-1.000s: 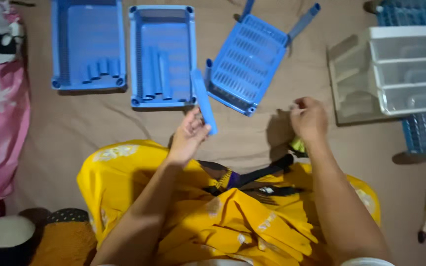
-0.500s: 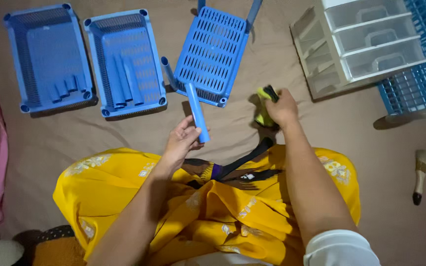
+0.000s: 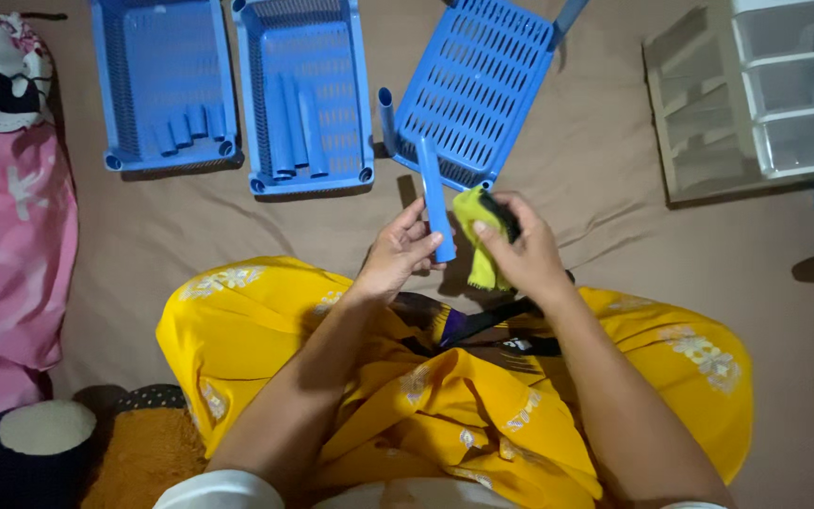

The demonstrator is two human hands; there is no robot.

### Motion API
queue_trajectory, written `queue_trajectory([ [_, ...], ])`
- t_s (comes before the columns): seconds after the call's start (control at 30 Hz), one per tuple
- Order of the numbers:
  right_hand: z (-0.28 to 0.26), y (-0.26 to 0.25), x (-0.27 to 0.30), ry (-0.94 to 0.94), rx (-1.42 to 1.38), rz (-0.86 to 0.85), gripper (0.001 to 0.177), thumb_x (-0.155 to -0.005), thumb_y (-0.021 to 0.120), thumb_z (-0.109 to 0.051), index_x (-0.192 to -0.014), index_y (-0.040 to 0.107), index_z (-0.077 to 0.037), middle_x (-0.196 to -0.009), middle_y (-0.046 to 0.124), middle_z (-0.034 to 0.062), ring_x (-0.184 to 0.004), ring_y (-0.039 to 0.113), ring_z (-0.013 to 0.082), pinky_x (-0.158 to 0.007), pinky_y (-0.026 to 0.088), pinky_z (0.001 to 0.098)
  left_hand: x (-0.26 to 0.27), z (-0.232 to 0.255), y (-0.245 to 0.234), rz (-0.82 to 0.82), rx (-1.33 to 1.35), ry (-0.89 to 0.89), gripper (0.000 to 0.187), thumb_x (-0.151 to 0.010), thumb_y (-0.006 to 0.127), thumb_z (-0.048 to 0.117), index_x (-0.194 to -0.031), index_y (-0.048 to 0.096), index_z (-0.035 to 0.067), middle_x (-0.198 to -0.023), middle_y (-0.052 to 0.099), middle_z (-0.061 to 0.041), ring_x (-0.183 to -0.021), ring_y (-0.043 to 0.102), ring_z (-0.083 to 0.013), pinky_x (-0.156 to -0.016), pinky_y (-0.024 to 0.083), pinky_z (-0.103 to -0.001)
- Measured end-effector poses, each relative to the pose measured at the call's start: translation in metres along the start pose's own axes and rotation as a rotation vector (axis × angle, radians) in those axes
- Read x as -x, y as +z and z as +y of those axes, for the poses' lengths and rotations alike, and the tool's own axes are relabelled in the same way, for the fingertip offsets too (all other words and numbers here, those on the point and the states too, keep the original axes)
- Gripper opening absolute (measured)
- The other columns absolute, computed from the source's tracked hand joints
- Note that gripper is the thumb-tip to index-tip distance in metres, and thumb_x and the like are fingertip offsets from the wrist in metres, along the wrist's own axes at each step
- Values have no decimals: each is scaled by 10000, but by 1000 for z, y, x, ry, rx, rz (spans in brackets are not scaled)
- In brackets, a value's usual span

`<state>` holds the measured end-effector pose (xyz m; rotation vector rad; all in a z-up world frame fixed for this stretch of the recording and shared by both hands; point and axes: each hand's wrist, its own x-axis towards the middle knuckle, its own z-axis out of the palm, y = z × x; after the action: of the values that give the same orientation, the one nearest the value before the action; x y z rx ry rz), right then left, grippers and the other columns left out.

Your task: The person assembles a blue plastic stool by inserting cylindrical legs into a perforated seat base. They wipe each leg with a cloth before insertion and repeat the process for multiple legs, then wipe the seat base.

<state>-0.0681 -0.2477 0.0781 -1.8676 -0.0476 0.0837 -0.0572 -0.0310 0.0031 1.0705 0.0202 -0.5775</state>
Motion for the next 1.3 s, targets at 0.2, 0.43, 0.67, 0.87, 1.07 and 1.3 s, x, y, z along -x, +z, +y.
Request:
queue_trajectory([
  [0.2,2,15,-11,-316,363,51,347,-856,764,-73,-1181,673,5,-1214,678,175,-1145,671,317,-991,528,376,-1,-6,-7,-113,-134,-95,688,-1006,616,99,-1634,340,150,-1105,643,-42,-826,653,-134,-675,542,-257],
  [0.43,1,18,-11,-368,334,92,349,-870,751,-62,-1211,684,-25,-1248,660,181,-1172,665,350,-1021,531,409,-3,-3,-3,-175,126,-131,608,-1034,515,47,-1607,328,125,-1240,642,-58,-996,668,-156,-850,614,-327],
  [0.67,-4,20,2,-383,426,1,369,-810,764,-66,-1176,721,-41,-1260,648,185,-1147,669,358,-962,548,410,-1,3,-8,-202,449,-82,599,-1059,418,85,-1641,288,150,-1245,628,-45,-908,623,-150,-731,522,-286],
  [0.87,-10,18,-7,-296,305,185,348,-862,714,-39,-1209,696,-55,-1271,642,159,-1141,705,301,-972,572,370,5,-3,-7,-169,459,-244,412,-1128,378,386,-1404,480,98,-947,622,-45,-743,570,-124,-623,466,-257],
  [1.07,-16,20,4,-389,456,12,400,-772,781,-63,-1168,728,-41,-1230,653,186,-1101,682,351,-932,548,398,5,0,-9,-154,451,-219,324,-1137,461,306,-1380,519,100,-948,574,-4,-681,518,-92,-579,418,-239],
  [1.3,-16,12,-7,-407,392,161,357,-853,752,-64,-1202,680,-42,-1192,637,165,-1091,677,341,-934,551,398,4,0,-6,-146,415,-241,275,-1099,471,361,-1195,515,107,-961,601,-40,-634,508,-106,-546,412,-252],
])
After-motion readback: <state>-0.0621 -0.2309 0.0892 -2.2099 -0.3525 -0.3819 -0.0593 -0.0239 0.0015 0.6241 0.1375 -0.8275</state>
